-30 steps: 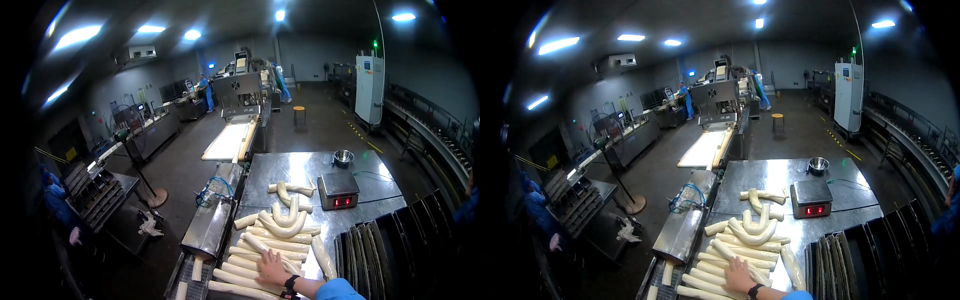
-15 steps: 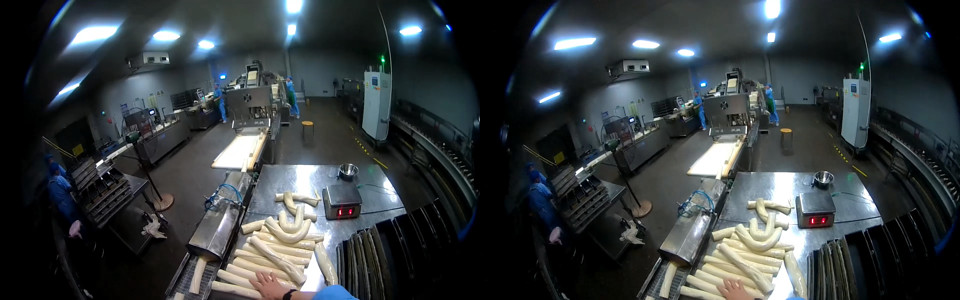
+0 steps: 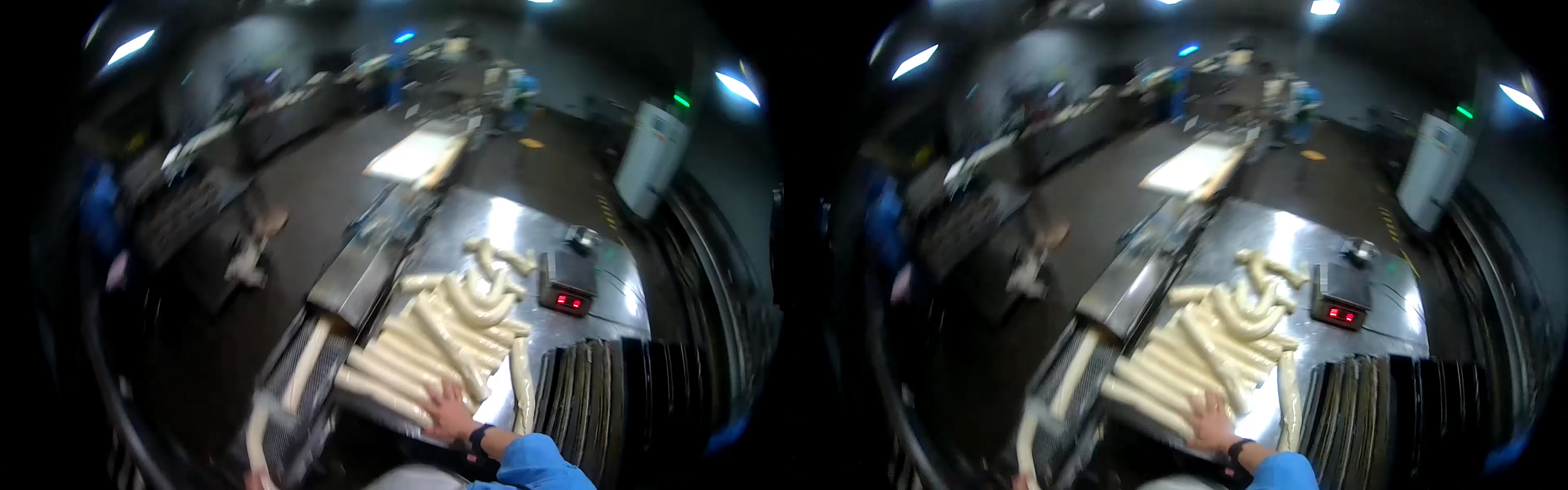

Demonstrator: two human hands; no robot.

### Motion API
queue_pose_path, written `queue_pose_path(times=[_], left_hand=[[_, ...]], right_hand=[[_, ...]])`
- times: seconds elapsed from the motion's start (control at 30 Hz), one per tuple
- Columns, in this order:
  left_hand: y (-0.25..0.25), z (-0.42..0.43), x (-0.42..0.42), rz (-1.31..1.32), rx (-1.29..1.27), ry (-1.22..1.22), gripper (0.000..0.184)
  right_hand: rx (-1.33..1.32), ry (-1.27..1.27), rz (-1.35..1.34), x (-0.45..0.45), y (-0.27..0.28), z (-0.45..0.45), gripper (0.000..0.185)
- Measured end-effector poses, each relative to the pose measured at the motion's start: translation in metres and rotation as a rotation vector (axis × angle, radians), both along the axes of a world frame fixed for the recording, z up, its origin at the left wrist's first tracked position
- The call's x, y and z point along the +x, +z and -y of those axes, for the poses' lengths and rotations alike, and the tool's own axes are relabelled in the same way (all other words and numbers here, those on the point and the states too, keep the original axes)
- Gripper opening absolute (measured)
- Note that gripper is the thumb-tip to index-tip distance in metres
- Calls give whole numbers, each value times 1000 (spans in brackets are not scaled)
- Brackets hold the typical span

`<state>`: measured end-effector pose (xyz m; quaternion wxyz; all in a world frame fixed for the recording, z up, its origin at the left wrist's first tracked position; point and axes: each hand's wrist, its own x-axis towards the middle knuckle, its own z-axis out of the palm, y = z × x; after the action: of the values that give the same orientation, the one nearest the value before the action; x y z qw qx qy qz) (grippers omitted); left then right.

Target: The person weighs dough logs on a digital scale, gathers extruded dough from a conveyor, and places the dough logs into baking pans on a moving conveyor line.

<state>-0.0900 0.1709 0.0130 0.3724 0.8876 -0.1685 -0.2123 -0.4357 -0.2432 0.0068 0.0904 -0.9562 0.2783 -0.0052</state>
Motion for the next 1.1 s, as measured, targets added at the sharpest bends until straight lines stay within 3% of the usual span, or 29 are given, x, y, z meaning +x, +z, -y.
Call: queue_pose_path(times=[0.17, 0.3, 0.37, 0.5, 0.57, 0.73, 0.77, 0.8, 0.83, 0.87, 0.9, 0.93, 1.0, 1.1], left_hand=[[34, 10, -48, -639, -530, 272, 26], [54, 9, -36, -964, -899, 584, 38], [71, -5, -31, -944, -1100, 592, 38], [97, -42, -22, -822, -1370, 791, 39], [111, -59, -21, -615, -1366, 813, 36], [139, -80, -20, -240, -1068, 835, 24], [150, -78, -20, -174, -1017, 761, 22], [165, -70, -21, -212, -938, 735, 19], [175, -60, -25, -232, -938, 715, 22], [185, -49, -29, -253, -875, 597, 33], [188, -36, -31, -281, -857, 416, 46], [194, -18, -35, -399, -835, 264, 49], [210, 26, -45, -617, -749, -39, 57], [238, 81, -61, -933, -616, -438, 69]], right_hand=[[91, 138, -270, 24, 14, 1, 84], [42, 21, -430, 40, 15, -5, 88], [121, -54, -352, 45, 7, -1, 85], [115, -46, -439, 58, -3, 11, 76], [152, -80, -537, 61, -6, 23, 84], [24, 58, -516, 62, 7, 24, 69], [127, -29, -573, 66, 21, 16, 59], [-87, 113, -292, 43, -27, 35, 63], [-184, 156, -96, 37, -36, 28, 63], [36, 67, -46, 57, 9, -6, 66], [51, 92, -21, 80, 56, -41, 72], [75, 210, 187, 87, 41, -50, 79], [419, 313, 288, 129, 98, -97, 87], [282, 496, 546, 162, 152, -132, 88]])
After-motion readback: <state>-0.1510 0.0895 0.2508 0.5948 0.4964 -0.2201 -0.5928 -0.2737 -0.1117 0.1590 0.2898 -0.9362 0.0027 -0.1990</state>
